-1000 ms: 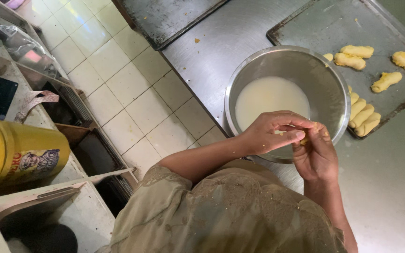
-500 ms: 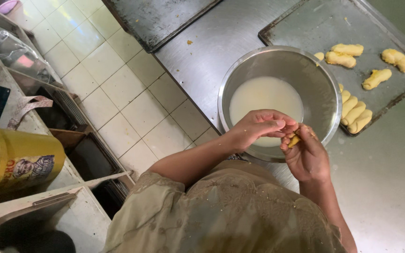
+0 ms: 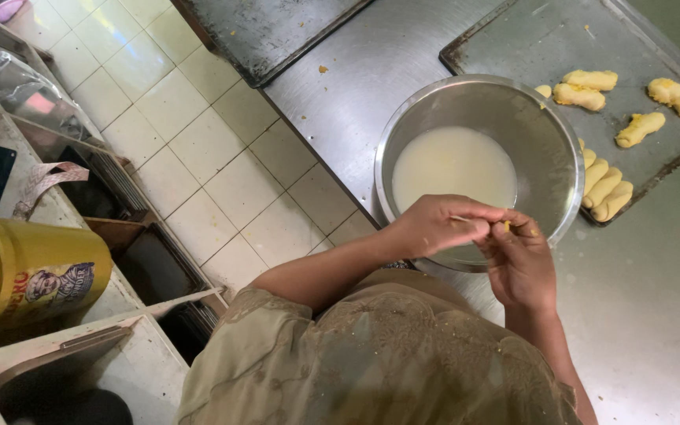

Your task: The person takes pale dough pieces, presses and rolls them in a large bowl of yellow crumb mixture to coat them, and places the coated pieces in rows on metal baking trays. They work through several pieces one at a time, occasionally wetting their hands in a bowl of liquid, and rearrange the finished pieces on the trays.

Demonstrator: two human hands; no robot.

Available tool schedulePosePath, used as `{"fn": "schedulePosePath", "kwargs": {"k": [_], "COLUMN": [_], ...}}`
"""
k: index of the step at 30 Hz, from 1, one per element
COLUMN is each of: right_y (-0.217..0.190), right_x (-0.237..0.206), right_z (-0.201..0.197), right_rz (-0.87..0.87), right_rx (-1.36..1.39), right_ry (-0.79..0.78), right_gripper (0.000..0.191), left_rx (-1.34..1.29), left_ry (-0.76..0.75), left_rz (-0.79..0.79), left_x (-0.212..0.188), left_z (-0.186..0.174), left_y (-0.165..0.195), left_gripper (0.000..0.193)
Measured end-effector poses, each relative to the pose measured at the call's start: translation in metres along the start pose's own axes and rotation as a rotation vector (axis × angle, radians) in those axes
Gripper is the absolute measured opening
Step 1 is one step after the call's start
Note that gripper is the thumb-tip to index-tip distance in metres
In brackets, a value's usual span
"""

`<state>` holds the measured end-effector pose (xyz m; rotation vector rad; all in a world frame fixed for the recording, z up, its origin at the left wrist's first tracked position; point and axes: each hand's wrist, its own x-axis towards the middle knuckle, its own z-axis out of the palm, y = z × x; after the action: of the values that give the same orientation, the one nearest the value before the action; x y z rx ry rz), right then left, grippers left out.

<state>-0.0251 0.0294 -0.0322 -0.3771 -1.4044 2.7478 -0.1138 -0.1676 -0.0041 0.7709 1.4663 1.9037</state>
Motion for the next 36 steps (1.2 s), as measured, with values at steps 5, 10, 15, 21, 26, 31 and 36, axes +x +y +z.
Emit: {"fn": "schedulePosePath", "kwargs": {"k": [5, 10, 15, 21, 26, 31, 36], "right_y": [-0.014, -0.025, -0.024, -0.024, -0.032, -0.035, -0.028], "right_x": [-0.008, -0.012, -0.021, -0.021, -0.035, -0.052, -0.054], "right_z": [0.026, 0.044, 0.045, 0.035, 0.029, 0.028, 0.014], "right_rz": [-0.296, -0.389, -0.281, 0.096, 0.096, -0.033, -0.182], "right_rx": [-0.963, -1.217, -1.325, -0.843, -0.67, -0.516, -0.569], "right_ry": [0.203, 0.21, 0.211, 0.235, 0.233, 0.266, 0.359], "right_gripper": [0.024, 0.023, 0.021, 0.02, 0.017, 0.015, 0.009], "left_rx": [0.834, 0.96, 1.021, 1.052, 1.053, 1.026, 1.039], "left_ry": [0.049, 0.043, 0.01, -0.107, -0.155, -0.192, -0.226], "left_rz": [0.345, 0.396, 0.451, 0.467, 0.438, 0.432, 0.461], "left_x": [-0.003, -0.005, -0.013, -0.012, -0.005, 0.004, 0.014], "left_z": [0.005, 0.002, -0.003, -0.009, -0.01, -0.006, -0.003], "left_y": [0.007, 0.01, 0.013, 0.026, 0.032, 0.03, 0.03], "left_gripper": [0.038, 0.041, 0.044, 0.046, 0.048, 0.047, 0.047]}}
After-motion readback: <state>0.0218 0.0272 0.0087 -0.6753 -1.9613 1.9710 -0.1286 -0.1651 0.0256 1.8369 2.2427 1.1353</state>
